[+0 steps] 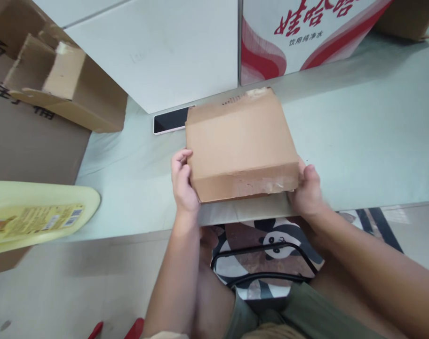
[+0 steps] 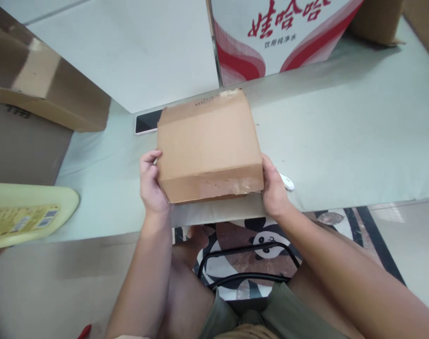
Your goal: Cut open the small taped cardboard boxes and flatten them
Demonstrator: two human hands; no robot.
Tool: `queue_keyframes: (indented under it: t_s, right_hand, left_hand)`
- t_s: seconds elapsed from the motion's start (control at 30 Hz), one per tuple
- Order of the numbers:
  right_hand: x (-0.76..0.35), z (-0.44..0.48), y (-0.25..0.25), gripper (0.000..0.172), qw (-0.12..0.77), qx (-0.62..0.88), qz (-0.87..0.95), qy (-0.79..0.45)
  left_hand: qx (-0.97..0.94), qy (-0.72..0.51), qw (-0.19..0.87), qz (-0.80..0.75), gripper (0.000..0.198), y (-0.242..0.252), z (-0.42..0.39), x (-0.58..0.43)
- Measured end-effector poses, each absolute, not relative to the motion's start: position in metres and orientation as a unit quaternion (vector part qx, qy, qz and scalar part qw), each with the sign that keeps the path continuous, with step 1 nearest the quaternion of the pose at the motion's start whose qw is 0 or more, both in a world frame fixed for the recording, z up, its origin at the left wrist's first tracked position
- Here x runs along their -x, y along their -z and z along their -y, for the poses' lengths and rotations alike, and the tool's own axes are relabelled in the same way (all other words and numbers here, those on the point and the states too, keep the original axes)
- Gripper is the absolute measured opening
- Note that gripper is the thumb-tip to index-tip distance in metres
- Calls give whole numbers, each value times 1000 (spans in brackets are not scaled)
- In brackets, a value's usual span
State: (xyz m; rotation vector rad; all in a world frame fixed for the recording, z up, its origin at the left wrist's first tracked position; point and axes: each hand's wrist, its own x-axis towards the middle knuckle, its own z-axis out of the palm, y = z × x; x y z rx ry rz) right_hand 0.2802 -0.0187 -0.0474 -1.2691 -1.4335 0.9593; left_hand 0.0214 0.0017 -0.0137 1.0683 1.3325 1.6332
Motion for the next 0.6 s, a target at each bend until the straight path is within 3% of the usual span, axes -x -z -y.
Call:
queue_keyframes:
  t_s: [0.13, 0.37, 0.5, 0.6]
  right_hand:
    - [-281, 16, 34, 46, 471, 560, 539, -417]
    - [-281, 22, 32, 69, 469, 567, 567, -371]
    - [-281, 22, 42, 78, 493, 554, 564, -363]
    - [-279, 21, 47, 68, 517, 539, 541, -388]
  left_hand:
    - [-372, -641, 442, -505, 34, 12, -5, -14]
    - [-364, -612, 467, -524, 60, 12, -7, -16]
    - [-345, -599, 457, -561, 53, 8, -4, -23]
    - [-411, -573, 420, -571, 49, 10, 2, -27]
